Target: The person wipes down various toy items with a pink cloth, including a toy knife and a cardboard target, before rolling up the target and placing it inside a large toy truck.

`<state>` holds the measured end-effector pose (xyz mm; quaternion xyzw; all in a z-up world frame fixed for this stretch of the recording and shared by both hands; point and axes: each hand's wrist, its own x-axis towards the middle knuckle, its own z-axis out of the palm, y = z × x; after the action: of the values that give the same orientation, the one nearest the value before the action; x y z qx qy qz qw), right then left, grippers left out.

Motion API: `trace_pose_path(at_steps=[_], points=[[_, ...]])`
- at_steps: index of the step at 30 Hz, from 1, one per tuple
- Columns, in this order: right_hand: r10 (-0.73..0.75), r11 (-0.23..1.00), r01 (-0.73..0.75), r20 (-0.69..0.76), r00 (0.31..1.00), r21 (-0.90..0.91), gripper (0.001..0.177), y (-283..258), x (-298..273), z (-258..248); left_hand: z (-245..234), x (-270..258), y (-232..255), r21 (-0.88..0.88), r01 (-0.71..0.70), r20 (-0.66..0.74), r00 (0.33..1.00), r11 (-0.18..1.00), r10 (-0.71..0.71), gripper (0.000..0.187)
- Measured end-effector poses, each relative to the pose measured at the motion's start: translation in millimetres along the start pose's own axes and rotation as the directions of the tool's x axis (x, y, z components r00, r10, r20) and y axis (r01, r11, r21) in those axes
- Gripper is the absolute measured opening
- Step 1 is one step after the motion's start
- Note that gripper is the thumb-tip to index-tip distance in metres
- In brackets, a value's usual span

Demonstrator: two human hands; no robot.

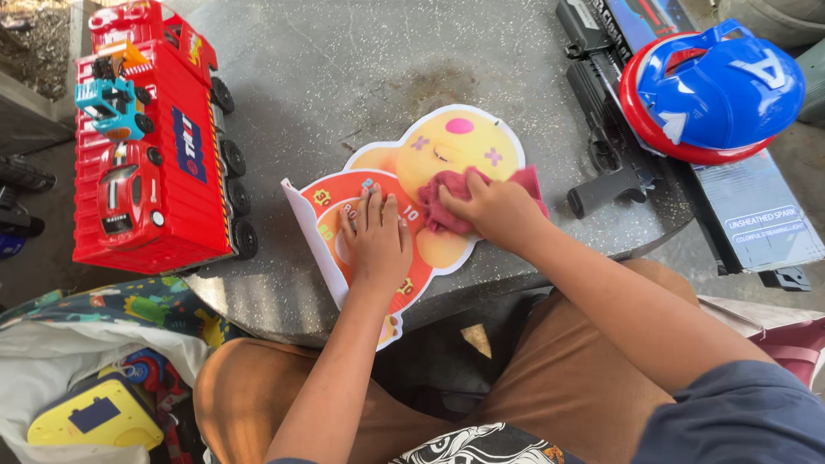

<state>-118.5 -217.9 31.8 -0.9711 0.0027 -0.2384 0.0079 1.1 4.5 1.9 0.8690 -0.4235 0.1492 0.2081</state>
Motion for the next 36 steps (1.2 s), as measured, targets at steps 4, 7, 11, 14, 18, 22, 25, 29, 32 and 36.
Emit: trace_pose_path(at_steps=[4, 7, 11, 14, 18, 22, 25, 29, 32, 36], points=[[0.132, 0.852, 0.005, 0.224, 0.966, -0.524, 0.04, 56.9, -3.4, 11.3, 3.9, -0.7, -3.0, 0.002, 0.001, 0.018, 1.0, 1.0, -0.001, 0.046], [0.51, 0.754, -0.299, 0.236, 0.827, -0.585, 0.017, 93.8, 27.4, -5.7, -2.9, -0.8, 2.8, -0.016, 0.009, 0.017, 1.0, 1.0, -0.008, 0.043], [0.437, 0.896, -0.424, 0.084, 0.896, -0.134, 0.045, 61.3, 37.0, -69.5, -48.5, 1.5, 8.1, -0.299, 0.091, 0.06, 0.995, 0.95, -0.076, 0.046], [0.479, 0.676, -0.468, 0.143, 0.866, 0.569, 0.045, 34.5, 28.3, -76.4, -100.3, -24.6, 0.3, -0.133, 0.156, 0.083, 0.986, 0.979, -0.146, 0.043], [0.464, 0.238, -0.455, 0.311, 0.829, 0.858, 0.038, 27.4, 5.8, -40.0, -142.7, -68.5, -30.4, 0.075, 0.135, 0.239, 0.959, 0.988, -0.15, 0.053], [0.447, 0.884, -0.467, 0.318, 0.836, -0.012, 0.059, -13.0, -11.9, -41.7, -159.1, -92.0, -54.3, 0.224, -0.031, 0.304, 0.952, 0.974, -0.04, 0.065], [0.388, 0.922, -0.388, 0.048, 0.921, -0.003, 0.064, -47.5, -15.6, -57.4, -165.5, -92.8, -52.9, 0.184, -0.013, 0.32, 0.946, 0.983, -0.047, 0.066], [0.238, 0.971, -0.238, -0.068, 0.969, 0.014, 0.058, -64.4, -20.1, -67.5, -158.2, -86.4, -47.8, 0.137, 0.059, 0.349, 0.931, 0.989, -0.104, 0.053], [0.232, 0.972, -0.234, 0.047, 0.972, 0.038, 0.062, -64.1, -24.0, -51.7, -143.7, -89.0, -49.1, 0.136, 0.034, 0.28, 0.957, 0.99, -0.071, 0.053], [0.425, 0.852, -0.439, 0.111, 0.898, 0.287, 0.044, -16.7, -8.7, -28.2, -127.6, -93.7, -53.6, 0.103, 0.014, 0.245, 0.969, 0.995, -0.039, 0.046]])
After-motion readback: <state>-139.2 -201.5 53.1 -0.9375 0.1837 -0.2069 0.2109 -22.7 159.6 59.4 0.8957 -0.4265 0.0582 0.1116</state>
